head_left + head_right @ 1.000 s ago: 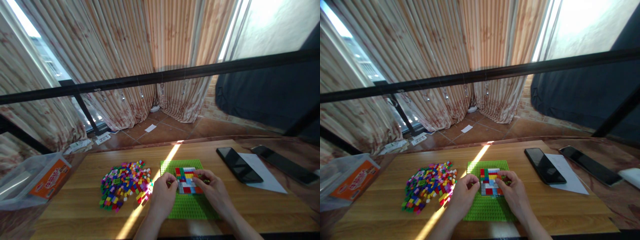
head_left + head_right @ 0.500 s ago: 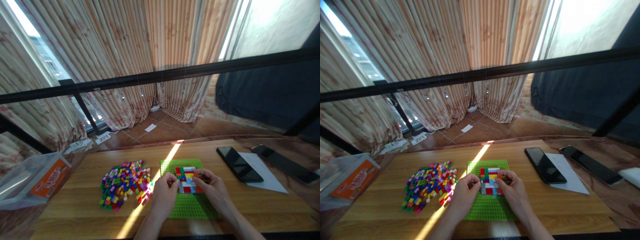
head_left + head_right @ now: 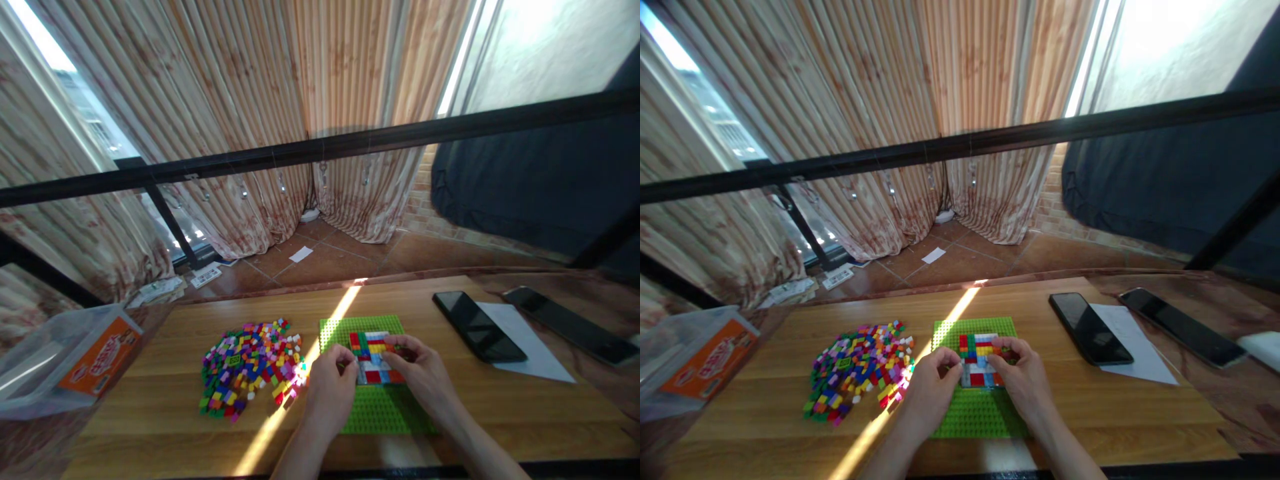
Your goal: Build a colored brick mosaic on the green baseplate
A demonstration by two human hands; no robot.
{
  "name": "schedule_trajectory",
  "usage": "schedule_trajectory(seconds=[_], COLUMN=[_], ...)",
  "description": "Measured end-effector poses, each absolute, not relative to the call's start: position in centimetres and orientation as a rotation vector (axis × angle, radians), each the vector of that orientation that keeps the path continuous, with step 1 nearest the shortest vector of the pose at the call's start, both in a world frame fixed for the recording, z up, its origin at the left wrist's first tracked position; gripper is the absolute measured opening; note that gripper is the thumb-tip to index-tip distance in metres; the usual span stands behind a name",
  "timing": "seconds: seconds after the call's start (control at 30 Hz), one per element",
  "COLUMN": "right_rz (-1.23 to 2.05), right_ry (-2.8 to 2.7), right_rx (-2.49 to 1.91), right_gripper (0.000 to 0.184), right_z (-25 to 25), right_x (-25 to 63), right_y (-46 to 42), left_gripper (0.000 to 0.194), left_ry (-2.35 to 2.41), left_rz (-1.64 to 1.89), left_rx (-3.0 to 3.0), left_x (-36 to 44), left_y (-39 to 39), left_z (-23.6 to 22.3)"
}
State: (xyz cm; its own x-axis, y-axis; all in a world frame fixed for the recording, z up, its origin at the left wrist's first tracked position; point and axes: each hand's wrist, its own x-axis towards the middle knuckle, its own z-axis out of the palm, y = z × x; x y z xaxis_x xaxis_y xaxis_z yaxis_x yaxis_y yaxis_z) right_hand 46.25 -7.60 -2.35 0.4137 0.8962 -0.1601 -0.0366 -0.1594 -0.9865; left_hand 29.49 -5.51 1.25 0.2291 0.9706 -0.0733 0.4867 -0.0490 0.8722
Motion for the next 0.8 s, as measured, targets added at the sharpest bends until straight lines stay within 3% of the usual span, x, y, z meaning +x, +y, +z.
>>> schedule_trajectory(seconds=[0.47, 0.63, 0.8], right_rz=[0.987, 0.808, 0.946], right_ry=[-0.817, -0.959, -1.205], right_rx=[-1.394, -1.324, -1.253], right_gripper=[0.040, 0.030, 0.022], right_z=[-2.1, 0.2, 1.3], right_x=[46.5, 46.2, 44.9], right_y=[-7.8, -8.6, -9.2], left_gripper=[0.009, 0.015, 0.019], left_ry=[1.278, 1.154, 1.094], left_rz=[0.825, 0.909, 0.936], left_rx=[1.578, 1.464, 1.414], left_x=[29.5, 29.9, 30.4], left_y=[-5.7, -6.2, -6.6], left_z=[1.1, 1.7, 2.1])
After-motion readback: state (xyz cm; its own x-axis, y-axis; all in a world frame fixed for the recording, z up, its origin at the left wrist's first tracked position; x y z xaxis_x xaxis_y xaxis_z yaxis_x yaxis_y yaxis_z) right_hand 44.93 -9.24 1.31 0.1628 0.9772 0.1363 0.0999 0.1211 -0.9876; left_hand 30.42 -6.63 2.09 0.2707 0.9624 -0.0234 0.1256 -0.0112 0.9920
